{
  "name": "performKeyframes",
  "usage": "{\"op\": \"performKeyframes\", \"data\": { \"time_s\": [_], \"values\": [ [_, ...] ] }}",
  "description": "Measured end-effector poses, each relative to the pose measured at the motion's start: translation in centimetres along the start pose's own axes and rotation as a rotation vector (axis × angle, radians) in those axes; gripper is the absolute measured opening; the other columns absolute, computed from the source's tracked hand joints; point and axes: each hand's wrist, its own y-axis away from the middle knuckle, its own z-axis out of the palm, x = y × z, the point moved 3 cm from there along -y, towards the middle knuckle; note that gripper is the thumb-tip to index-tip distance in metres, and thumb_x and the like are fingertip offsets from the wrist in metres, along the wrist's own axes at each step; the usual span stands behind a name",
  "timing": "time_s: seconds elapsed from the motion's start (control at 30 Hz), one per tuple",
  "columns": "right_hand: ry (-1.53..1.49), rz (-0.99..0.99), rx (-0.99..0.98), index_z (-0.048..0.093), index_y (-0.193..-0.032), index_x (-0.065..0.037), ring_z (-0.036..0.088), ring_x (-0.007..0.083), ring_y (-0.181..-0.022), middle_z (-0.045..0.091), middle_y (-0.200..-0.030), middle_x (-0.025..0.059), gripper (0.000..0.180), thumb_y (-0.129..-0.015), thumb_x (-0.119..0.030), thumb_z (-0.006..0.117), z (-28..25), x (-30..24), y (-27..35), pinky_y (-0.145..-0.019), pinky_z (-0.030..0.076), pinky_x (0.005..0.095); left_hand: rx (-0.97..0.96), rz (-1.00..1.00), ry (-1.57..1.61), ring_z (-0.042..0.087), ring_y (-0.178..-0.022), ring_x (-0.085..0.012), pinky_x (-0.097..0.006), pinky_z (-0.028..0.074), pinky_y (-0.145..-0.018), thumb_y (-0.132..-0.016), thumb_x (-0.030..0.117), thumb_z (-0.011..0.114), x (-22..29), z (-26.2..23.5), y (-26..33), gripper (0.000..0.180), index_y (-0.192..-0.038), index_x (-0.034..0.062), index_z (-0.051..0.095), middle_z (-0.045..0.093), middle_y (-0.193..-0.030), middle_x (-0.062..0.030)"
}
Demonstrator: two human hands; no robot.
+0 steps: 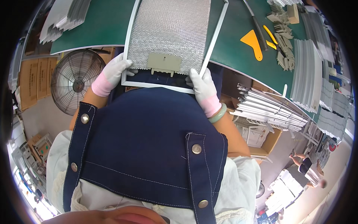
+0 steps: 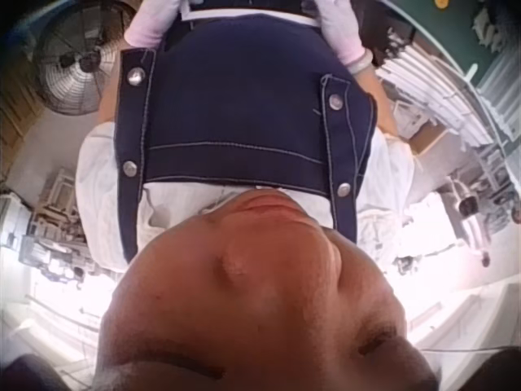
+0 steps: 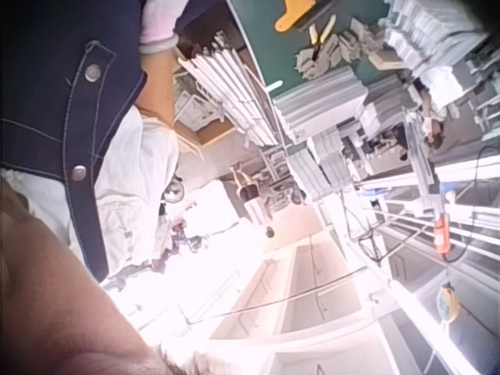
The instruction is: The person assembles metal mesh panels into rectangular frames. They place a mesh sheet on a table, position a plastic clip, and use a hammer to secure it. They then fit metal frame pieces around the mesh, tapping them into place with the hammer. The process is repeated for multiple units.
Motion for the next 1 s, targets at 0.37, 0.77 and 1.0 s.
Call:
{"op": "performKeyframes", "data": {
  "time_s": [0.37, 0.77, 1.0],
  "values": [
    [-0.531, 0.121, 0.089, 0.055, -0.101, -0.005, 0.060, 0.0233, -0.093, 0.058, -0.101, 0.0090, 0.014, -0.089, -0.010, 0.052, -0.2, 1.3, -2.7, -0.089, 0.052, 0.0424, 0.173, 0.127, 0.502, 0.056, -0.118, -0.0210, -0.043, 0.044, -0.105, -0.103, 0.021, 0.049, 0.4, 2.7, -1.8, 0.042, -0.137, -0.0027, 0.044, 0.056, -0.127, -0.0110],
    [-0.317, -0.108, 0.021, 0.059, -0.113, -0.001, 0.065, 0.0228, -0.099, 0.064, -0.106, 0.0099, 0.021, -0.093, -0.009, 0.060, -2.4, 3.5, -4.7, -0.090, 0.053, 0.0370, 0.142, 0.161, 0.541, 0.064, -0.091, -0.0184, -0.032, 0.052, -0.085, -0.091, 0.016, 0.060, 0.3, 2.8, -2.7, 0.029, -0.111, -0.0050, 0.060, 0.066, -0.101, -0.0096],
    [-0.467, 0.224, -0.065, 0.061, -0.113, -0.003, 0.067, 0.0226, -0.097, 0.066, -0.105, 0.0100, 0.021, -0.095, -0.013, 0.062, 1.1, -1.0, -1.9, -0.083, 0.057, 0.0385, 0.160, 0.076, 0.601, 0.067, -0.093, -0.0188, -0.033, 0.055, -0.086, -0.092, 0.017, 0.061, -0.7, 2.0, -3.2, 0.025, -0.108, -0.0021, 0.061, 0.067, -0.102, -0.0100]
  ]
}}
